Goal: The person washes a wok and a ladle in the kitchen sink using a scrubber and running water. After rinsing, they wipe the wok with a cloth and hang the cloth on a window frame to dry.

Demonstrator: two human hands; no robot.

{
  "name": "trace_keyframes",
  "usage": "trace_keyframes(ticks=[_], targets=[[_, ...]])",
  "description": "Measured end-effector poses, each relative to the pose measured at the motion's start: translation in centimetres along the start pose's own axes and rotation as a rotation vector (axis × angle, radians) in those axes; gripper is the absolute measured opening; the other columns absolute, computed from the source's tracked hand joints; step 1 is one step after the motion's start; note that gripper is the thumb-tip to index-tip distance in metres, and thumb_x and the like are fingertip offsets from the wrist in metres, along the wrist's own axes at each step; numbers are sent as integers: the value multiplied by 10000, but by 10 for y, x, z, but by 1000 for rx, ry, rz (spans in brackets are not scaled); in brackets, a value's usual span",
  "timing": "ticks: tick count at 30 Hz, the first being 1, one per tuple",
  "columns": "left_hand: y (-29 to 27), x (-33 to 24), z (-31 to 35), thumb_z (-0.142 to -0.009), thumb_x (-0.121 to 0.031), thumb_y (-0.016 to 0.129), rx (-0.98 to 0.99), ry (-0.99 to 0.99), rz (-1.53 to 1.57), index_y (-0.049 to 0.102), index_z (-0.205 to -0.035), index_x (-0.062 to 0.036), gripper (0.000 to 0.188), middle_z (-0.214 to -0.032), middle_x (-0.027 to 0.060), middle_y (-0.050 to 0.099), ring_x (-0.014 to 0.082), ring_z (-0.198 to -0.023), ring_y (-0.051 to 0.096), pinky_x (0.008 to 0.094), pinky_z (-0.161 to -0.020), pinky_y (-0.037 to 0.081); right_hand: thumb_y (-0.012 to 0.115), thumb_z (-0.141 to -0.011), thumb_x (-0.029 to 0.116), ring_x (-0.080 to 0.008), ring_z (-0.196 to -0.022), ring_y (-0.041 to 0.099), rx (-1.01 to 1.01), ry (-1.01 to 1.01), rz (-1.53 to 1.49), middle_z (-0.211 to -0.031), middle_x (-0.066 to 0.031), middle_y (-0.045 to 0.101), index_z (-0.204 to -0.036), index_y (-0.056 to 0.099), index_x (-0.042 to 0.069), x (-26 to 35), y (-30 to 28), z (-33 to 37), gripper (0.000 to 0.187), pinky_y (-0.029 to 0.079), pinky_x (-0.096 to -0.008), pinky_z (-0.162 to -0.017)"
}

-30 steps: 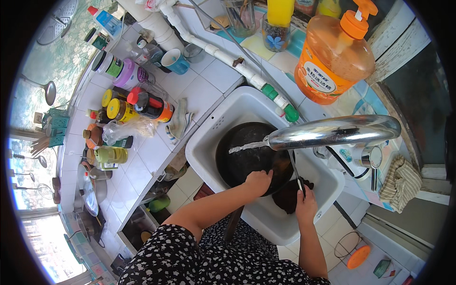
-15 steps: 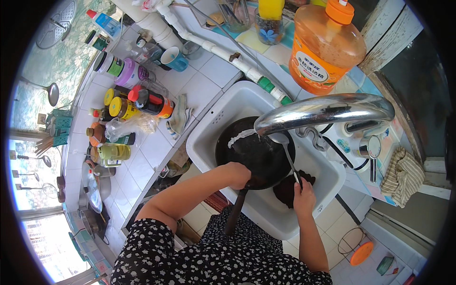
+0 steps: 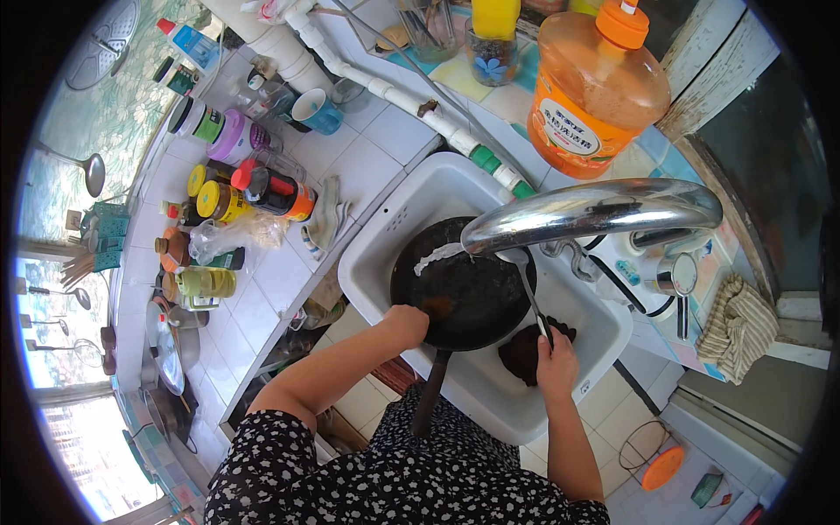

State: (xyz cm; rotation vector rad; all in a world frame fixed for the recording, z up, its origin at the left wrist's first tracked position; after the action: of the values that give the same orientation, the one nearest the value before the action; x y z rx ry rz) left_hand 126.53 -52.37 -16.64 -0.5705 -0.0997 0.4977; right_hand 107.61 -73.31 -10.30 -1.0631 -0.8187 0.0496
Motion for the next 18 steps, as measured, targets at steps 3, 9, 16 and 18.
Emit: trace_keyframes(ticks=[3,9,16,18], targets=[[-22,-52,27,-839,-173,519,39,211,53,563,-1139,-28,336,-865,157,661,318,-803,651,430,-691,516,511,-897,275,-344,-858,582,10,-8,-23,-953,-117,583,-1133,557,66,3,4,-1,318,460,-447,-722],[-37,-67,-73,-872,-138,474,-449,65,172,434,-1304,-41,444,-869,157,630,287,-778,651,378,-659,531,515,-893,260,-346,-849,576,18,-38,15,-954,-115,582,-1132,556,63,3,7,-2,313,458,-441,-723],[-23,-33,-61,-864,-112,472,-429,-72,45,406,-1325,-40,472,-923,144,602,276,-750,658,355,-601,539,527,-886,241,-344,-876,569,36,-49,-21,-945,-131,582,-1129,559,54,1,9,0,308,453,-438,-739],[-44,-35,-48,-858,-113,481,-498,-19,23,410,-1322,-43,475,-954,155,585,281,-737,656,363,-598,538,526,-886,238,-346,-885,568,59,-26,-10,-955,-136,584,-1129,559,49,-1,9,2,309,452,-438,-745]])
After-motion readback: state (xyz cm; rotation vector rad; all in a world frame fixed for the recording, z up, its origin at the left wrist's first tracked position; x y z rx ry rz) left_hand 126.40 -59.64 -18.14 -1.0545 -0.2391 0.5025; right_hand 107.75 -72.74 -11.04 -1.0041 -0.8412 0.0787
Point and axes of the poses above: each hand's wrist, its own z-axis away from the middle knuckle, its own y-axis out of the palm, x = y × z, the point moved 10 cm from there along -z, towards the middle knuckle
